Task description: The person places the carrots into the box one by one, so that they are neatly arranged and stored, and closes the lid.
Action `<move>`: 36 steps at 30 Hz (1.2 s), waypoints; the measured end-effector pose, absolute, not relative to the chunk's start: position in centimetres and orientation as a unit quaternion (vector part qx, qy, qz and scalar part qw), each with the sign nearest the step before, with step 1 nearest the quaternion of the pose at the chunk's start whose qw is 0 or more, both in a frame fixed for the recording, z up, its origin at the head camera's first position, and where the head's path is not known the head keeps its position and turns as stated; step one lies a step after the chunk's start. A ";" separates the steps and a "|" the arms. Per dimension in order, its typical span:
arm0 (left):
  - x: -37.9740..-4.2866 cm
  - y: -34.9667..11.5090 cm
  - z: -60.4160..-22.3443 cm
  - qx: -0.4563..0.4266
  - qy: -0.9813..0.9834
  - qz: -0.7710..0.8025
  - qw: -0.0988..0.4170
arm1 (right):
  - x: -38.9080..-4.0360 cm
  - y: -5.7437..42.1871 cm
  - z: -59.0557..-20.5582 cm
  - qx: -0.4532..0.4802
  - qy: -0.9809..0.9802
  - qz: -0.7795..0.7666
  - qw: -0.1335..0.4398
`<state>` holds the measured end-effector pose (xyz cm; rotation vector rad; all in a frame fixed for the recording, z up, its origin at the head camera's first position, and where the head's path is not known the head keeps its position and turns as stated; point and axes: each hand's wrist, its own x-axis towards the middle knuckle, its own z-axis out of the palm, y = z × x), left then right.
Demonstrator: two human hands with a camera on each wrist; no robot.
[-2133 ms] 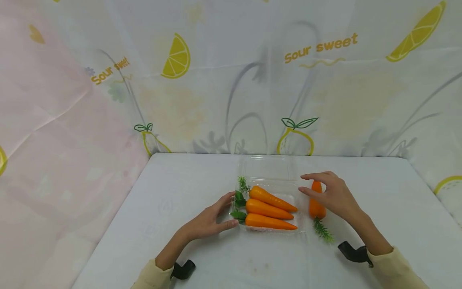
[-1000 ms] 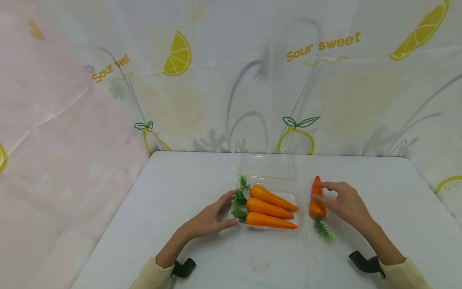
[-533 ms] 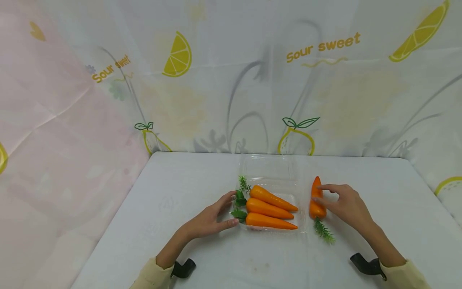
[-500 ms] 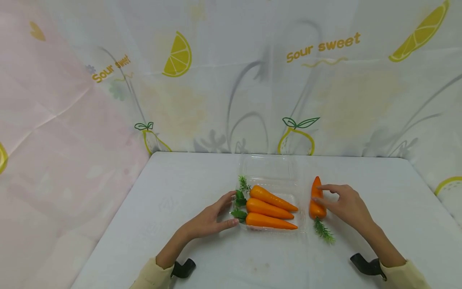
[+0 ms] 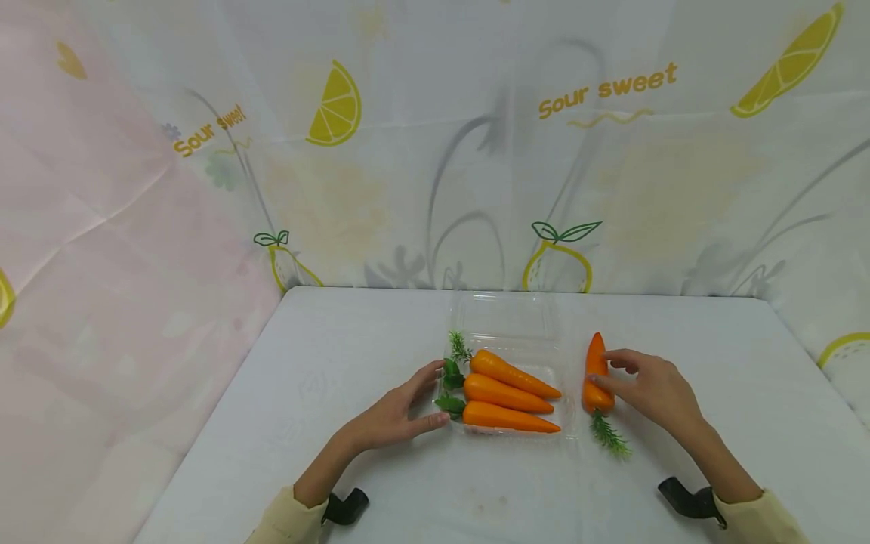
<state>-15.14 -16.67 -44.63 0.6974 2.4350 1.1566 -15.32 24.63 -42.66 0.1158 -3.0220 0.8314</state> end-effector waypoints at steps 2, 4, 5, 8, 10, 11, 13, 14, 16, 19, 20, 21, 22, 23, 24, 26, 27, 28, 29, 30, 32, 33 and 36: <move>-15.1 -16.7 -44.7 0.246 0.861 0.409 0.179 | -15.3 24.6 -42.7 0.035 -0.963 0.269 -0.005; -15.1 -16.6 -44.7 0.245 0.861 0.408 0.178 | -15.3 24.7 -42.6 0.034 -0.961 0.273 -0.014; -15.1 -16.6 -44.8 0.245 0.862 0.407 0.178 | -15.4 24.7 -42.6 0.034 -0.961 0.274 -0.019; -15.1 -16.6 -44.8 0.245 0.861 0.408 0.178 | -15.4 24.9 -42.5 0.031 -0.959 0.281 -0.034; -15.1 -16.6 -44.8 0.245 0.861 0.409 0.179 | -15.4 25.0 -42.5 0.030 -0.957 0.284 -0.043; -15.1 -16.6 -44.8 0.244 0.860 0.410 0.180 | -15.5 25.1 -42.5 0.030 -0.957 0.285 -0.047; -15.1 -16.6 -44.8 0.244 0.861 0.409 0.180 | -15.5 25.2 -42.5 0.029 -0.956 0.288 -0.052; -15.1 -16.6 -44.8 0.244 0.861 0.409 0.180 | -15.5 25.3 -42.5 0.029 -0.956 0.288 -0.055; -15.1 -16.6 -44.8 0.243 0.861 0.409 0.180 | -15.5 25.4 -42.4 0.028 -0.955 0.290 -0.061; -15.1 -16.6 -44.7 0.243 0.860 0.409 0.183 | -15.5 25.7 -42.3 0.025 -0.953 0.295 -0.070; -15.1 -16.6 -44.7 0.243 0.860 0.410 0.184 | -15.5 25.8 -42.3 0.025 -0.952 0.296 -0.073; -15.1 -16.6 -44.7 0.243 0.859 0.410 0.184 | -15.6 25.8 -42.3 0.025 -0.951 0.298 -0.075; -15.1 -16.6 -44.7 0.243 0.860 0.410 0.184 | -15.6 25.9 -42.2 0.026 -0.950 0.300 -0.078; -15.1 -16.6 -44.7 0.243 0.860 0.409 0.183 | -15.6 26.0 -42.2 0.027 -0.950 0.302 -0.079; -15.1 -16.6 -44.6 0.243 0.861 0.409 0.182 | -15.6 26.1 -42.1 0.028 -0.949 0.302 -0.079; -15.1 -16.6 -44.6 0.243 0.862 0.407 0.181 | -15.6 26.3 -42.1 0.032 -0.950 0.302 -0.079; -15.1 -16.6 -44.6 0.243 0.862 0.406 0.181 | -15.6 26.4 -42.1 0.032 -0.949 0.302 -0.080; -15.1 -16.6 -44.5 0.243 0.862 0.406 0.181 | -15.6 26.6 -42.1 0.033 -0.950 0.301 -0.080; -15.1 -16.6 -44.5 0.244 0.863 0.405 0.181 | -15.6 26.7 -42.1 0.032 -0.950 0.301 -0.081; -15.1 -16.6 -44.5 0.245 0.862 0.405 0.180 | -15.6 26.9 -42.1 0.032 -0.950 0.301 -0.082; -15.1 -16.6 -44.5 0.244 0.862 0.406 0.181 | -15.6 27.1 -42.1 0.032 -0.949 0.302 -0.085; -15.1 -16.6 -44.5 0.244 0.862 0.406 0.181 | -15.7 27.2 -42.0 0.031 -0.949 0.303 -0.086; -15.2 -16.6 -44.4 0.239 0.863 0.405 0.183 | -15.7 27.5 -42.0 0.034 -0.949 0.302 -0.089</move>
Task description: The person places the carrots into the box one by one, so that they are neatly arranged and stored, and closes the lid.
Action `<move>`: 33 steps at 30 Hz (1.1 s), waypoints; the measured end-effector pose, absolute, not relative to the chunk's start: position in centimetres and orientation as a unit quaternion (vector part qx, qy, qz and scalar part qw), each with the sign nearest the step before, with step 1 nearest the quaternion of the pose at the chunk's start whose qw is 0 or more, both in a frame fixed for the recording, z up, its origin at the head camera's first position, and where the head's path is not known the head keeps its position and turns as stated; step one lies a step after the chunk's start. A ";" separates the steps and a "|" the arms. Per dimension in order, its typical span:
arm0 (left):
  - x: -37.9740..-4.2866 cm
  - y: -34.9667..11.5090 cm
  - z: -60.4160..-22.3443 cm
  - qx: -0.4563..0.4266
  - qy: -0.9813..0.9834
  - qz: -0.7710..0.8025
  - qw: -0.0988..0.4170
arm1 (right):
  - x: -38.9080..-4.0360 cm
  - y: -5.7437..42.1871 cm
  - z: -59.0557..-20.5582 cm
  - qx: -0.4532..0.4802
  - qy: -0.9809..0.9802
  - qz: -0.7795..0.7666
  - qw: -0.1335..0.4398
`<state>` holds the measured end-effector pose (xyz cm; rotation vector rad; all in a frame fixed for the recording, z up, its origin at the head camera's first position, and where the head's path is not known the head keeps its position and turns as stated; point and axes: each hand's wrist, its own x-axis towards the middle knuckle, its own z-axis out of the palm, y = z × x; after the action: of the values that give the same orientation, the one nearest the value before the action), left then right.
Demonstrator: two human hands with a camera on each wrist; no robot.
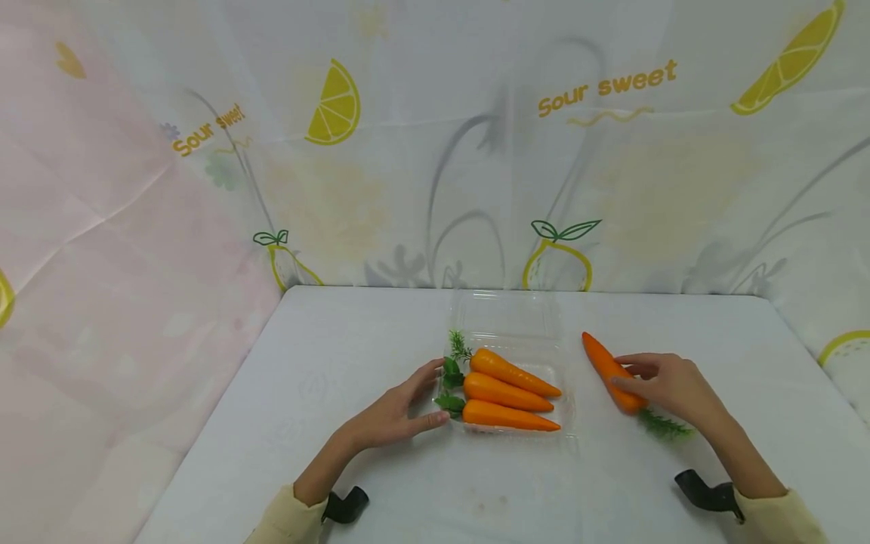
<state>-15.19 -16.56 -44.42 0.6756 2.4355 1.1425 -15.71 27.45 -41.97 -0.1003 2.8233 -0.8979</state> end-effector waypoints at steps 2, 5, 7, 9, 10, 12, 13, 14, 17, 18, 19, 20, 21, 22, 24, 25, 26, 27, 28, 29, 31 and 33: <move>-15.2 -16.6 -44.4 0.236 0.865 0.403 0.184 | -15.8 27.6 -41.9 -0.035 0.949 -0.299 0.090; -15.2 -16.5 -44.4 0.236 0.865 0.403 0.185 | -15.8 27.7 -41.8 -0.041 0.951 -0.294 0.089; -15.2 -16.5 -44.4 0.237 0.864 0.403 0.184 | -15.7 27.8 -41.7 -0.048 0.951 -0.293 0.086; -15.2 -16.5 -44.4 0.238 0.864 0.403 0.183 | -15.7 28.0 -41.7 -0.056 0.952 -0.291 0.079; -15.3 -16.5 -44.4 0.238 0.865 0.403 0.183 | -15.7 28.1 -41.6 -0.059 0.952 -0.290 0.077; -15.3 -16.5 -44.3 0.239 0.864 0.403 0.183 | -15.8 28.2 -41.6 -0.064 0.953 -0.287 0.073; -15.3 -16.5 -44.3 0.239 0.864 0.403 0.183 | -15.8 28.3 -41.5 -0.065 0.954 -0.284 0.072; -15.3 -16.5 -44.3 0.240 0.864 0.403 0.183 | -15.8 28.4 -41.5 -0.066 0.954 -0.283 0.071; -15.3 -16.5 -44.4 0.240 0.863 0.406 0.184 | -15.8 28.5 -41.4 -0.069 0.955 -0.279 0.068; -15.3 -16.5 -44.4 0.240 0.862 0.407 0.184 | -15.8 28.5 -41.4 -0.069 0.955 -0.279 0.068; -15.3 -16.5 -44.4 0.240 0.861 0.409 0.185 | -15.8 28.6 -41.4 -0.071 0.955 -0.279 0.066; -15.3 -16.5 -44.4 0.240 0.860 0.410 0.186 | -15.8 28.6 -41.5 -0.073 0.955 -0.279 0.064; -15.2 -16.5 -44.4 0.240 0.859 0.412 0.186 | -15.8 28.6 -41.5 -0.076 0.955 -0.279 0.062; -15.2 -16.5 -44.4 0.240 0.859 0.413 0.187 | -15.8 28.7 -41.5 -0.078 0.955 -0.279 0.060; -15.2 -16.6 -44.4 0.242 0.858 0.414 0.186 | -15.8 28.7 -41.6 -0.081 0.956 -0.276 0.056; -15.2 -16.6 -44.5 0.242 0.858 0.413 0.186 | -15.8 28.7 -41.6 -0.083 0.957 -0.273 0.053; -15.2 -16.6 -44.5 0.242 0.858 0.413 0.185 | -15.8 28.8 -41.6 -0.084 0.958 -0.270 0.051; -15.2 -16.6 -44.5 0.243 0.858 0.412 0.184 | -15.8 28.8 -41.6 -0.084 0.959 -0.268 0.049; -15.2 -16.6 -44.4 0.243 0.859 0.412 0.185 | -15.8 28.8 -41.6 -0.084 0.959 -0.266 0.048; -15.2 -16.6 -44.4 0.242 0.859 0.412 0.185 | -15.7 28.8 -41.6 -0.084 0.959 -0.265 0.048; -15.2 -16.6 -44.5 0.239 0.860 0.410 0.187 | -15.7 28.8 -41.6 -0.083 0.960 -0.264 0.045; -15.2 -16.6 -44.5 0.239 0.860 0.409 0.187 | -15.7 28.8 -41.7 -0.082 0.960 -0.266 0.043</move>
<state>-15.21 -16.60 -44.48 0.6724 2.4224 1.1528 -15.68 28.76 -41.67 -0.2515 2.9345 -0.8124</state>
